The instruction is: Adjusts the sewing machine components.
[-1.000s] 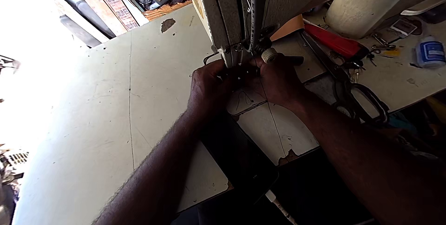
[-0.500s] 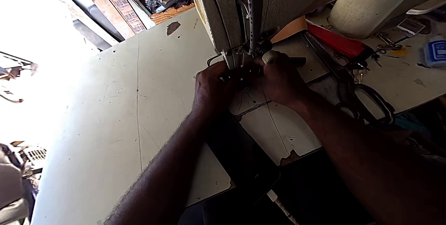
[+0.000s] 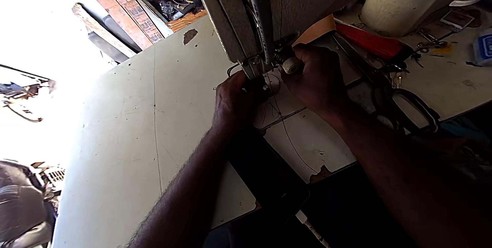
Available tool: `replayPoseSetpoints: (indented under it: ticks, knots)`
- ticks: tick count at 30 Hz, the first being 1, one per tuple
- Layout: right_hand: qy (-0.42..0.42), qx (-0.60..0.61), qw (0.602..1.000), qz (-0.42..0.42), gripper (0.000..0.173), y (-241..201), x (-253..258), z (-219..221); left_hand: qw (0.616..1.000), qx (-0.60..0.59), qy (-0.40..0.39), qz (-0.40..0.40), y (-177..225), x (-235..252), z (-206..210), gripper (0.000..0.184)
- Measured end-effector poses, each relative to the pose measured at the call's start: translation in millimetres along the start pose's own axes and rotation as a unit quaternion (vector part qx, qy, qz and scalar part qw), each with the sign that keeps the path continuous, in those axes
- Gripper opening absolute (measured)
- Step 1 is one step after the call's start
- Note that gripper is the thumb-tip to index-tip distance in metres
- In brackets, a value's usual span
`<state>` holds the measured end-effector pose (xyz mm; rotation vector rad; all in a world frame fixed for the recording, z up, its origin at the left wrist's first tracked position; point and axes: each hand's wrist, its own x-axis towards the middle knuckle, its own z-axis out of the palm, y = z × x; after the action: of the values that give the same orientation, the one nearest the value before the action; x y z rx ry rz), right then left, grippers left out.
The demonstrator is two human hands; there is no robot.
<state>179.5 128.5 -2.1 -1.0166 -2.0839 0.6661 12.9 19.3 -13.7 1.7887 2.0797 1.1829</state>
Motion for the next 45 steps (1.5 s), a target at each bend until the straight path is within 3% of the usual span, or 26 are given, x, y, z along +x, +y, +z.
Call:
replayPoseSetpoints:
  ticks: [3,10,14,24,33,39,42,45]
  knots:
    - [-0.011,-0.003,1.0,-0.001,0.006,0.5,-0.3,0.4,1.0,-0.007,0.007,0.008,-0.2,0.1,1.8,0.014]
    - [-0.135,-0.062,0.988,-0.05,0.011,-3.0,-4.4,2.3,1.0,-0.012,0.014,0.003,2.1,-0.1,0.2,0.01]
    - [-0.136,-0.073,0.985,-0.081,0.017,-1.7,-4.4,7.7,1.0,-0.016,0.016,0.012,-0.4,0.4,1.0,0.012]
    - [-0.136,-0.091,0.985,-0.055,0.028,-9.0,-2.7,8.7,0.999,-0.046,0.002,0.004,-0.9,-0.5,-1.0,0.01]
    - [-0.101,-0.106,0.983,-0.111,0.023,-5.4,-6.4,14.0,1.0,-0.009,0.024,-0.014,-2.7,-0.9,0.7,0.013]
    - [-0.164,-0.055,0.984,-0.046,0.024,-7.9,0.3,5.3,0.999,0.017,0.023,-0.015,3.5,0.6,1.4,0.012]
    - [-0.073,0.022,0.996,-0.05,0.009,-1.5,0.8,-1.8,1.0,0.008,0.023,0.006,-0.4,1.4,1.4,0.011]
    - [0.041,0.071,0.996,-0.04,0.01,5.4,1.1,-10.0,1.0,0.006,0.023,0.019,-1.1,2.2,0.8,0.01]
